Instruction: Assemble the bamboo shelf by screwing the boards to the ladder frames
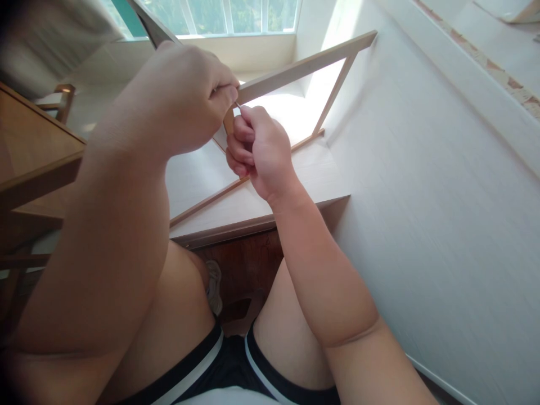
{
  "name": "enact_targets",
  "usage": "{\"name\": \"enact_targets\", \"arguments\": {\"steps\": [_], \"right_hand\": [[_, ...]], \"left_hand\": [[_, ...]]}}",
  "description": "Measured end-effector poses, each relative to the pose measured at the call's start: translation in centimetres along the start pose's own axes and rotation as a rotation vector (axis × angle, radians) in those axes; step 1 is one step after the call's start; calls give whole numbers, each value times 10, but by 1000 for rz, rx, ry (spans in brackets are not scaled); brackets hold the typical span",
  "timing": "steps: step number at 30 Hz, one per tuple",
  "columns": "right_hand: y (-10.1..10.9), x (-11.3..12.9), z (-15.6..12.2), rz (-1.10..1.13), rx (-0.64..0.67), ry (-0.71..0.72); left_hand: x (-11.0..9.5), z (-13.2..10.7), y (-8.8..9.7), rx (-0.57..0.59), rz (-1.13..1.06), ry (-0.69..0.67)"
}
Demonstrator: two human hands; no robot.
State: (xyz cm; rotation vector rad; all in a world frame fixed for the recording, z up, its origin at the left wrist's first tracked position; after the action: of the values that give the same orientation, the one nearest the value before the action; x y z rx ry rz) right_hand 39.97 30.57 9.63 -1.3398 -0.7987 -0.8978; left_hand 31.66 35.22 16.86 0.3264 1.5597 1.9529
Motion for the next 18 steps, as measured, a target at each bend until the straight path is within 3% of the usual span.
{"name": "enact_targets", "arguments": {"steps": [3,6,10,14,18], "right_hand": [[-4,-5,-2,86,21,-77],[-7,-6,-2,77,5,37],[-1,-5,-3,-187,-87,174],[4,-5,-2,-375,-125,113],[3,0,-2,-233,-117,54]], "left_hand": [[0,0,0,21,20,17],[-1,0,1,23,33,7],[-2,-1,1,18,28,-36],[1,-1,0,18,20,-35],[1,-1,0,15,10,-8]]}}
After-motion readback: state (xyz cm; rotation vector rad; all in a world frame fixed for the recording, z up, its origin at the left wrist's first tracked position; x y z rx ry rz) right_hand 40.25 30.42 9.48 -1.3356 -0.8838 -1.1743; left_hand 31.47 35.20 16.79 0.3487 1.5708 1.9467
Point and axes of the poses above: each hand's wrist, its own z-axis towards the middle knuckle, its own y-axis out of the back of the hand, x = y × z, the point moved 5 cm from there along z, towards the middle knuckle, and after that the axes turned 5 degrees about y, right-handed, at the moved point
